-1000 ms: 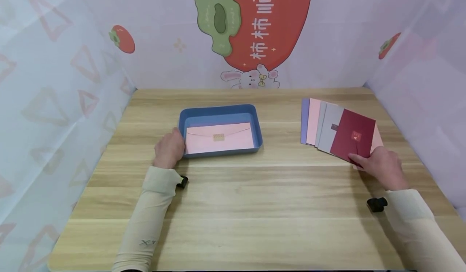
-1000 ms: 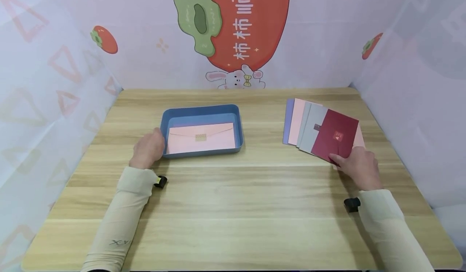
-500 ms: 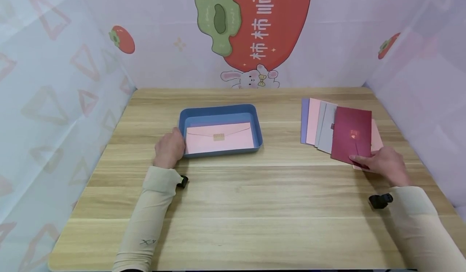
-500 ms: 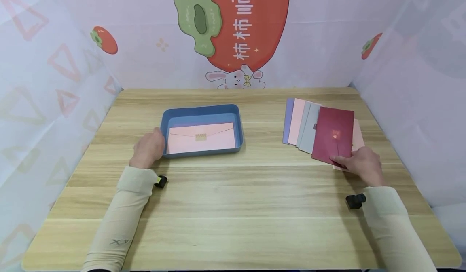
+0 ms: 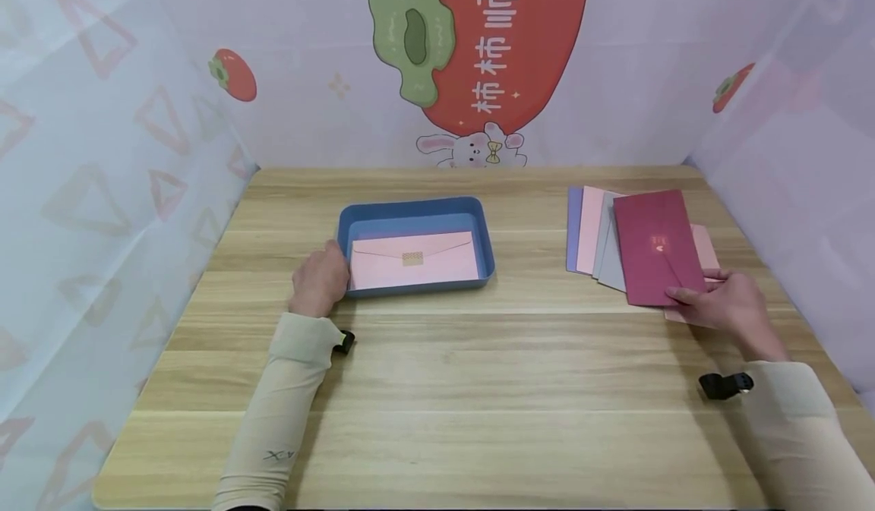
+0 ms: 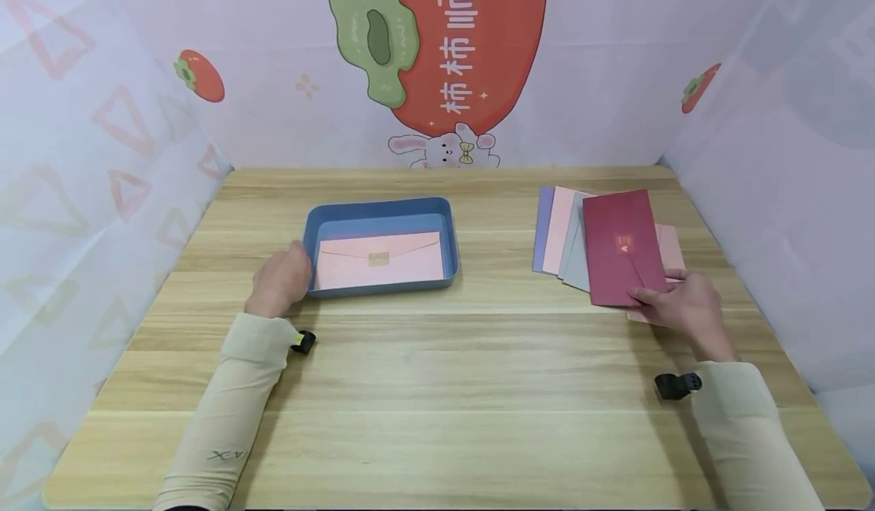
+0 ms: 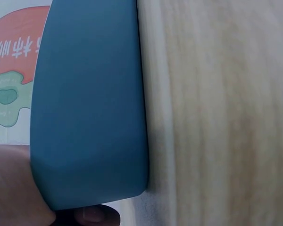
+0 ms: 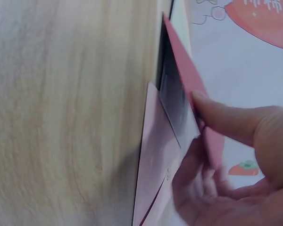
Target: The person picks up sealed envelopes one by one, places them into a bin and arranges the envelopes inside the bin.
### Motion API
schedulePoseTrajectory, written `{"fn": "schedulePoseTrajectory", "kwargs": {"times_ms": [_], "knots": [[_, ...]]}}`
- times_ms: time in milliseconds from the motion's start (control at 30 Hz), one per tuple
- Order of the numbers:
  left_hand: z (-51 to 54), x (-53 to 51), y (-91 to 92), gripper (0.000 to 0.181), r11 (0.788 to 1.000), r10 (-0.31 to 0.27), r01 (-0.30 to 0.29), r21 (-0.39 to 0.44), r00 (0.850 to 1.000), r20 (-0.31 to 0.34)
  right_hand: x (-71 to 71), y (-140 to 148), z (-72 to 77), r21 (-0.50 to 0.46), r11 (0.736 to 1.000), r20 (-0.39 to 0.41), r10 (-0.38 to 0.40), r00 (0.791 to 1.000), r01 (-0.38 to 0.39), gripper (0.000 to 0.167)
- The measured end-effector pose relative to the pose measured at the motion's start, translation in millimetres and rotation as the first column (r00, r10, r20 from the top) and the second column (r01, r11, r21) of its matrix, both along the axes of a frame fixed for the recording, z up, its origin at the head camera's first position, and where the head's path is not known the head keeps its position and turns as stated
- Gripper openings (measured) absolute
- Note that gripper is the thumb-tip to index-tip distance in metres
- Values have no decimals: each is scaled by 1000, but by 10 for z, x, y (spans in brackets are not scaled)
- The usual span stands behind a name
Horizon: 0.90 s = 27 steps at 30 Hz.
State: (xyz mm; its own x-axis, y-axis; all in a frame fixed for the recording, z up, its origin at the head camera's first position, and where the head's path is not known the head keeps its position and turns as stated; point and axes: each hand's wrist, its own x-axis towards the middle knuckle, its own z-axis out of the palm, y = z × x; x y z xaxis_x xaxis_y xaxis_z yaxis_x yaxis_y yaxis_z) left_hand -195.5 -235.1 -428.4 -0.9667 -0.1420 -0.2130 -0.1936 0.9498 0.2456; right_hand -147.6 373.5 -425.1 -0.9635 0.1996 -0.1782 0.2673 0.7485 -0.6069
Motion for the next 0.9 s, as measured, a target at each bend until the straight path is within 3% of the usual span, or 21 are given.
{"fn": "schedulePoseTrajectory", "kwargs": {"times_ms": [100,233,367,500,633,900], "knots": [[4,-1,0,30,1000,-8,8,-12,1000,-10,13,-8,14,-94,995,-49,-41,998,36,88],[6,0,-4,34,999,-20,19,-28,1000,-19,30,-27,37,-178,981,-133,-106,985,82,77],[9,0,-3,35,999,-19,18,-30,1000,-16,33,-56,69,-275,953,-173,-182,968,130,41],[20,-1,8,35,999,-18,18,-31,1000,-7,28,-97,84,-342,927,-224,-239,945,153,24],[23,0,13,37,999,-20,20,-37,1000,1,11,-143,105,-408,896,-292,-308,905,173,20],[7,-3,11,38,999,-24,24,-37,1000,-2,-62,-260,129,-455,862,-439,-435,786,223,16]]}}
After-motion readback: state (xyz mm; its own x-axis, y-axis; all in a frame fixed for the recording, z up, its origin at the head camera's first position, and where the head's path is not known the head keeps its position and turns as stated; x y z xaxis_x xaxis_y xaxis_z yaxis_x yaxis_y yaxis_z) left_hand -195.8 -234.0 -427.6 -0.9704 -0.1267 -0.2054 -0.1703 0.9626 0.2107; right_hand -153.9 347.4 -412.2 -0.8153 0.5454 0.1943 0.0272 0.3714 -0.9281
